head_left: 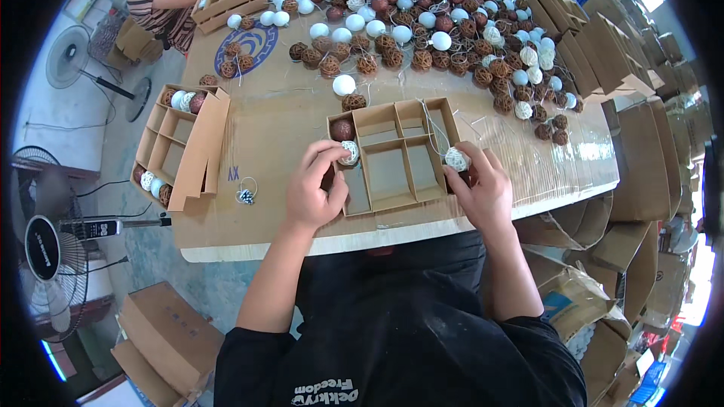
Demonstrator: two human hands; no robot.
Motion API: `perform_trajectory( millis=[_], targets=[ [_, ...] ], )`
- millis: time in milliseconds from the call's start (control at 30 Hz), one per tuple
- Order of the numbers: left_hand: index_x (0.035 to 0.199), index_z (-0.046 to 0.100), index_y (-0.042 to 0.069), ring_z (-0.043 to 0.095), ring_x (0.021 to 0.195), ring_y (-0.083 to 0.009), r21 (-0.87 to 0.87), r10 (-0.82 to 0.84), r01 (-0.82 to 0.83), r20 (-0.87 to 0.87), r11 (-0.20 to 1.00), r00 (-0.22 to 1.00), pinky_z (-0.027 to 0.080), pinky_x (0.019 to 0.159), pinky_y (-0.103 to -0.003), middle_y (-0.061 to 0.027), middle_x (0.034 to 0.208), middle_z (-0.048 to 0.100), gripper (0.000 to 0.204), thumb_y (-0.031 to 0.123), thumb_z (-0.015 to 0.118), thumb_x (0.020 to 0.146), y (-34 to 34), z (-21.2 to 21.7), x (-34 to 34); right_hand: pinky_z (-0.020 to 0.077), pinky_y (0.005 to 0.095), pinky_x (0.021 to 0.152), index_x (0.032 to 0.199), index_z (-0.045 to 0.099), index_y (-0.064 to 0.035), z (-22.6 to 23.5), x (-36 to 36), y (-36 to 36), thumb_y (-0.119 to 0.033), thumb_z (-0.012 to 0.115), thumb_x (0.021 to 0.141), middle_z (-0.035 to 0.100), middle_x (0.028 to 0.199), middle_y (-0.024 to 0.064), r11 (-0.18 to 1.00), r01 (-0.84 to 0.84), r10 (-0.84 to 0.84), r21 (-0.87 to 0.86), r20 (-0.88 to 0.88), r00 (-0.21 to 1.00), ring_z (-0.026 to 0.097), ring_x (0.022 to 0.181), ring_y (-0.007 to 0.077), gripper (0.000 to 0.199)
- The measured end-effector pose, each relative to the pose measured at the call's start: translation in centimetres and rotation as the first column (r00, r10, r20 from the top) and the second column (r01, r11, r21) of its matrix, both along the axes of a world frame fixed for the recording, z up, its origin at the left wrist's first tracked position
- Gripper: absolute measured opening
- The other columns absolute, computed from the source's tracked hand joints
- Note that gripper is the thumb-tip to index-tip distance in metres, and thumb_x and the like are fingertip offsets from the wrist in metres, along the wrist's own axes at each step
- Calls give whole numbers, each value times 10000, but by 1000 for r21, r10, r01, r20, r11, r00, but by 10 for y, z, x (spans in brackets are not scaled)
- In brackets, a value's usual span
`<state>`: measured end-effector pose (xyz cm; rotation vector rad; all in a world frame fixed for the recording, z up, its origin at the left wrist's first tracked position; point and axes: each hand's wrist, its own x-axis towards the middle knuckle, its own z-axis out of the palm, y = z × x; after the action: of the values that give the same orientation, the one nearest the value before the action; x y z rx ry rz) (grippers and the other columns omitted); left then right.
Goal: The person packs decorative balls into compartments of a cardboard box by hand.
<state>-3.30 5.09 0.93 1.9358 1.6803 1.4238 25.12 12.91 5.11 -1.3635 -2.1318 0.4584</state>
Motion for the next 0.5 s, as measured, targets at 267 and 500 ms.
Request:
perform_trajectory(
  millis=[267,500],
  targets=[
    [1123,694,43,677,999,-296,-3,9,-9,22,1000,1000,554,826,-358,-119,1201,666,324,-8,635,809,-2,-4,2,552,455,610,879,730,-54,1,-12,24,-541,695,929,684,764,151,999,-34,21,31,339,941,695,693,362,491],
    [1109,696,45,680,1010,-302,15,13,-13,15,1000,1000,552,820,-357,-112,1199,667,307,-14,630,815,-4,-4,-1,565,469,641,884,723,-35,16,-19,32,-537,695,932,726,811,174,987,-50,113,-152,442,890,721,740,354,505]
  ],
)
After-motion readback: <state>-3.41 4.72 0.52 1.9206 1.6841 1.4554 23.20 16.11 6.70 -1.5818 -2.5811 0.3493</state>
